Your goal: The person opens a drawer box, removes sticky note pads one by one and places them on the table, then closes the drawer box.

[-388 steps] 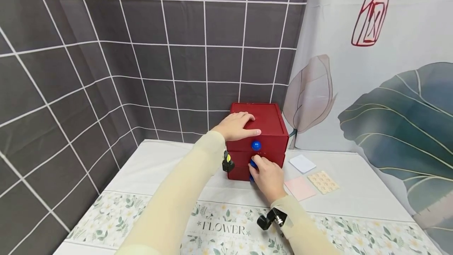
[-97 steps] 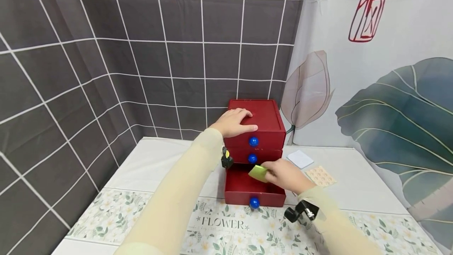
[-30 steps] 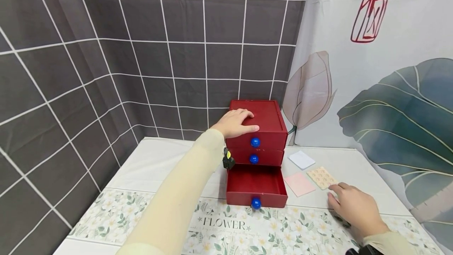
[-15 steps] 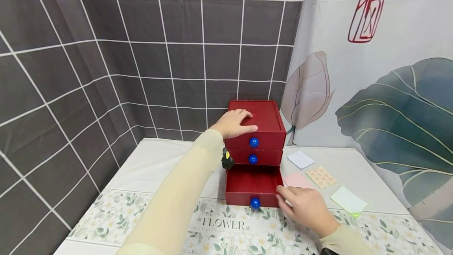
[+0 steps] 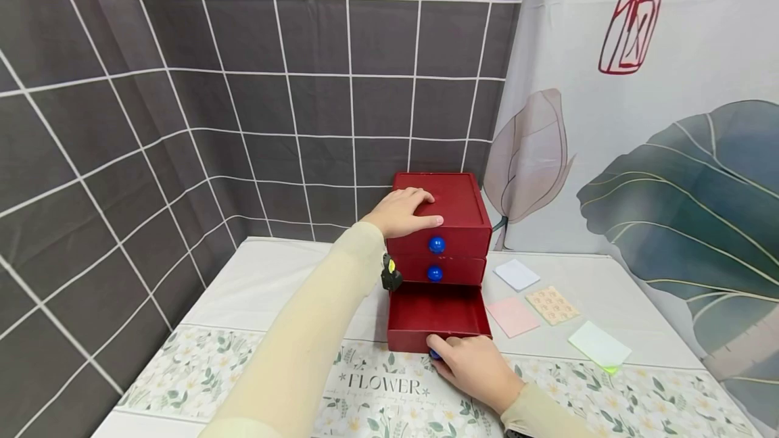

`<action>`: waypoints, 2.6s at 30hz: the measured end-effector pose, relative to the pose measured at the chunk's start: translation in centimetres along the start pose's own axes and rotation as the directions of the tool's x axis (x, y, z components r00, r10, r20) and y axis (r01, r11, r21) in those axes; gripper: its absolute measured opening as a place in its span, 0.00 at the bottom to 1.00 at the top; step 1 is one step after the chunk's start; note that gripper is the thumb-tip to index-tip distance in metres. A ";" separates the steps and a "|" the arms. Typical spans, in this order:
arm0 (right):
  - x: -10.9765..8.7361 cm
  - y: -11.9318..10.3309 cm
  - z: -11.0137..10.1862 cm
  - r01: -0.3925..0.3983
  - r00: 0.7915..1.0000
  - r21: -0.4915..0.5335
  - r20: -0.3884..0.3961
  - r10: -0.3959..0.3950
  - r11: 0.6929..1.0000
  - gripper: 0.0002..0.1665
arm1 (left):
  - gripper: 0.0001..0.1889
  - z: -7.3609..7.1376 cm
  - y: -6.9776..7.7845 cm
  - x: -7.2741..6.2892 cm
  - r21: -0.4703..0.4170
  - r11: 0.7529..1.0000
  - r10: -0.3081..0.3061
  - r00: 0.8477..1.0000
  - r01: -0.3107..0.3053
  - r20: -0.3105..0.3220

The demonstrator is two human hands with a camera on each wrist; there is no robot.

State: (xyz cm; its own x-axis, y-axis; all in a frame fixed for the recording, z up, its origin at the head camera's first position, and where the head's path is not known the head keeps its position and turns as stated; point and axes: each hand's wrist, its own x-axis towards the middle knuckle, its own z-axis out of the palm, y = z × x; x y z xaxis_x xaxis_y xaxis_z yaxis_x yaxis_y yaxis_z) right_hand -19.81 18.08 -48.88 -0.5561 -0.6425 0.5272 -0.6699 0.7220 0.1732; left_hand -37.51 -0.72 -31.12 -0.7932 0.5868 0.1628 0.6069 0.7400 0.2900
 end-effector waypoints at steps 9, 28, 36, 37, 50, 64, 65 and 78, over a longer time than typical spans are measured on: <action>1.0 0.4 0.3 -0.037 0.997 -0.049 -0.063 0.034 0.998 0.21 | 0.34 0.0 0.0 0.1 0.010 1.000 -0.008 1.000 0.008 0.007; 3.0 2.8 2.6 -0.148 0.988 -0.038 -0.046 0.146 0.988 0.19 | 0.37 -0.2 0.3 -0.1 0.020 0.999 -0.028 0.999 0.027 0.033; 3.6 3.3 3.3 -0.189 0.981 -0.003 -0.049 0.188 0.982 0.17 | 0.36 -0.2 0.3 -0.2 0.020 1.000 -0.021 0.999 0.020 0.029; 3.6 3.3 3.3 -0.195 0.980 0.000 -0.050 0.195 0.981 0.17 | 0.36 -0.1 0.3 -0.1 0.024 1.000 -0.021 0.999 0.020 0.029; 4.3 3.9 4.5 -0.272 0.962 0.010 -0.036 0.272 0.962 0.15 | 0.36 -0.1 0.3 -0.1 0.018 1.000 -0.019 0.999 0.019 0.028; 4.7 4.3 5.3 -0.269 0.957 0.020 -0.108 0.270 0.963 0.16 | 0.36 -0.1 0.2 -0.2 0.018 1.000 -0.021 0.999 0.021 0.023; 4.7 4.4 5.3 -0.270 0.957 0.024 -0.103 0.271 0.963 0.15 | 0.36 -0.1 0.2 -0.2 0.017 1.000 -0.020 1.000 0.020 0.023; 5.4 4.6 4.8 -0.280 0.959 0.042 -0.043 0.282 0.959 0.13 | 0.35 0.0 0.0 0.1 0.023 0.999 -0.026 0.999 0.025 0.026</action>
State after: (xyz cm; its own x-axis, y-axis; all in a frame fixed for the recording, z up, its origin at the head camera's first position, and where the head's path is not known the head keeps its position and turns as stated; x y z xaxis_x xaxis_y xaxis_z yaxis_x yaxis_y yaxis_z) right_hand -28.30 16.67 -49.22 -0.7009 -0.4013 0.5896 -0.5070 0.8618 -0.0161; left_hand -37.58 -0.71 -31.15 -0.8069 0.5759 0.1311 0.5879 0.7619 0.2719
